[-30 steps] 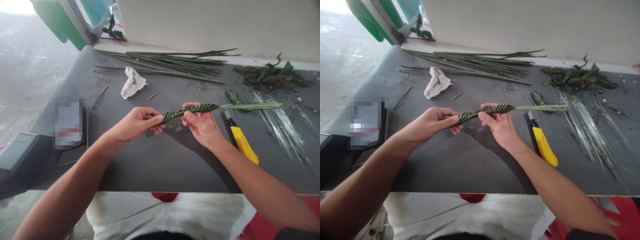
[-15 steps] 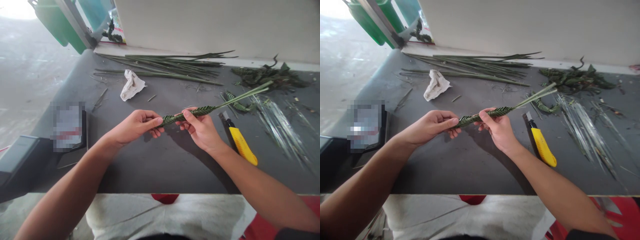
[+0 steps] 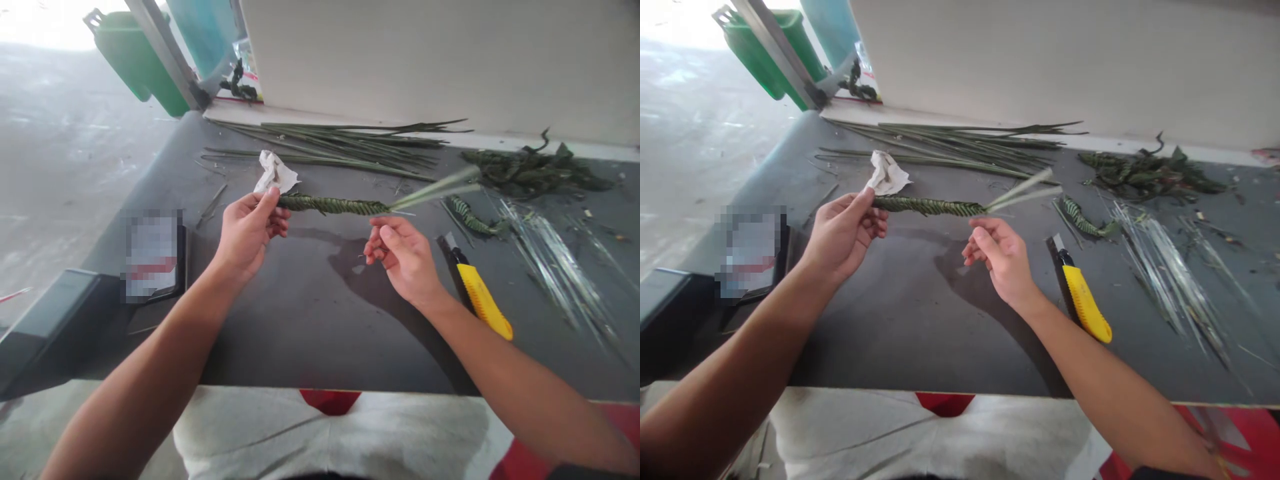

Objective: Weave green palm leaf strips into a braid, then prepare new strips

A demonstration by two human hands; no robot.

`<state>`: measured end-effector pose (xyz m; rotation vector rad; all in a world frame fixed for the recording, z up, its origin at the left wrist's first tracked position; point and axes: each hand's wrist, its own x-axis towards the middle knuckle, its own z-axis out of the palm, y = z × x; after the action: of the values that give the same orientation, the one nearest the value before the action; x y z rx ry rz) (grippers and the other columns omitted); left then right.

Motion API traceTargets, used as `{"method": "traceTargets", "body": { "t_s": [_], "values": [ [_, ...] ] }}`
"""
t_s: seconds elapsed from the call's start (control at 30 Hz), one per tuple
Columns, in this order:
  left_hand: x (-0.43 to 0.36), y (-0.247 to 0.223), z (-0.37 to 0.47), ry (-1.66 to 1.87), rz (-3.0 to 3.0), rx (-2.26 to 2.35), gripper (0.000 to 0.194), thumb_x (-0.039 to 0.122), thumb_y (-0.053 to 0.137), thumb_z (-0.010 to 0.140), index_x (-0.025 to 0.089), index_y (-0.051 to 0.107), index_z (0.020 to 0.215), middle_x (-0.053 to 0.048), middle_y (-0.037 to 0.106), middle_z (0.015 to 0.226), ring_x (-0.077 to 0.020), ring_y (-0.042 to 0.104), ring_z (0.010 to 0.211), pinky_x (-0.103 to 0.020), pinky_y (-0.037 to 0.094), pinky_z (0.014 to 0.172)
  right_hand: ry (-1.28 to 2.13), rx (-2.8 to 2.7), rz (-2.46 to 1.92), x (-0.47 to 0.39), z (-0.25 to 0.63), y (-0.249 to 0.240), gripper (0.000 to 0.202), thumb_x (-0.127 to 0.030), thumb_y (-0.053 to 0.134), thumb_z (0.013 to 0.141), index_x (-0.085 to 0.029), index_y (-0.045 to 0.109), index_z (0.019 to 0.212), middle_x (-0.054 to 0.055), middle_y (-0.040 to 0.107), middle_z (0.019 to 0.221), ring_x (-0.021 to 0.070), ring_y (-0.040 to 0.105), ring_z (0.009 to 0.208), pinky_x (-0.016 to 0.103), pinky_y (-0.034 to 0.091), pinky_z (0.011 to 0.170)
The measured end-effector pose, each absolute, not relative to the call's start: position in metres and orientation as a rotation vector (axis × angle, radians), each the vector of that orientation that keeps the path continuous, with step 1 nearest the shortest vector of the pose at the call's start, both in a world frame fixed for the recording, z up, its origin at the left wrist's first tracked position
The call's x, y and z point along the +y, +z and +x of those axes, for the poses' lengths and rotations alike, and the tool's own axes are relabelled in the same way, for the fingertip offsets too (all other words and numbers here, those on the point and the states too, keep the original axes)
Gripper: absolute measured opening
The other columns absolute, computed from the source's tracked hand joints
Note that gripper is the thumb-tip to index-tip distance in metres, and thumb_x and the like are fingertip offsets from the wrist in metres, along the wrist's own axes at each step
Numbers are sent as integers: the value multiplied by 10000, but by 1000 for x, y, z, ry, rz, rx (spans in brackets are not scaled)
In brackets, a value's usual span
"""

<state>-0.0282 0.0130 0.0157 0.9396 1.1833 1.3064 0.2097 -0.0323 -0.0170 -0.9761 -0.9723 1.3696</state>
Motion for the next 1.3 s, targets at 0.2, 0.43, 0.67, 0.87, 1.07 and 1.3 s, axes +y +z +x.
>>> {"method": "traceTargets", "body": {
  "t_s": [0.2, 0.43, 0.67, 0.87, 1.07, 1.3],
  "values": [
    [16, 15, -33, 1316, 906, 1190, 252, 311, 747, 800, 157, 568, 711, 3, 599, 597, -88, 563, 497, -191, 434, 457, 902, -1105, -1177, -29, 212, -26, 322, -426, 772, 822, -215, 567, 952, -46, 531, 753, 88, 547, 553, 236, 472, 493],
    [10, 21, -29, 1104, 932, 1162, 197, 283, 751, 777, 162, 596, 769, 12, 595, 565, -85, 531, 452, -184, 409, 420, -127, -1918, -1099, -36, 216, -17, 359, -279, 766, 856, -210, 620, 1177, 94, 701, 1059, 246, 656, 980, 435, 564, 888],
    [0, 27, -23, 870, 991, 1017, 329, 399, 821, 769, 149, 607, 782, 6, 615, 552, -74, 538, 440, -156, 416, 409, -224, -2126, -1036, -35, 210, -19, 349, -209, 665, 942, -128, 622, 1278, 136, 730, 1164, 286, 636, 1169, 450, 524, 1038],
    [-4, 24, -21, 869, 1088, 892, 453, 583, 752, 812, 157, 644, 925, 4, 620, 624, -92, 565, 466, -179, 434, 394, 33, -2115, -1127, -42, 205, -20, 215, -204, 581, 990, -136, 670, 1174, 94, 750, 992, 201, 704, 853, 335, 582, 793],
    [-4, 14, -17, 1055, 1329, 878, 437, 509, 803, 790, 181, 658, 1040, 2, 609, 827, -72, 578, 506, -185, 455, 404, 253, -1961, -1179, -51, 202, -7, 176, -214, 634, 938, -168, 690, 1099, 62, 768, 937, 178, 719, 794, 300, 575, 758],
    [-7, 6, -12, 974, 1390, 832, 367, 370, 840, 779, 171, 648, 1022, -30, 649, 924, -108, 643, 608, -199, 519, 458, 941, -1801, -1261, -60, 198, 4, 231, -344, 626, 966, -175, 698, 1107, 5, 727, 733, 128, 680, 569, 264, 559, 616]
  ]
}}
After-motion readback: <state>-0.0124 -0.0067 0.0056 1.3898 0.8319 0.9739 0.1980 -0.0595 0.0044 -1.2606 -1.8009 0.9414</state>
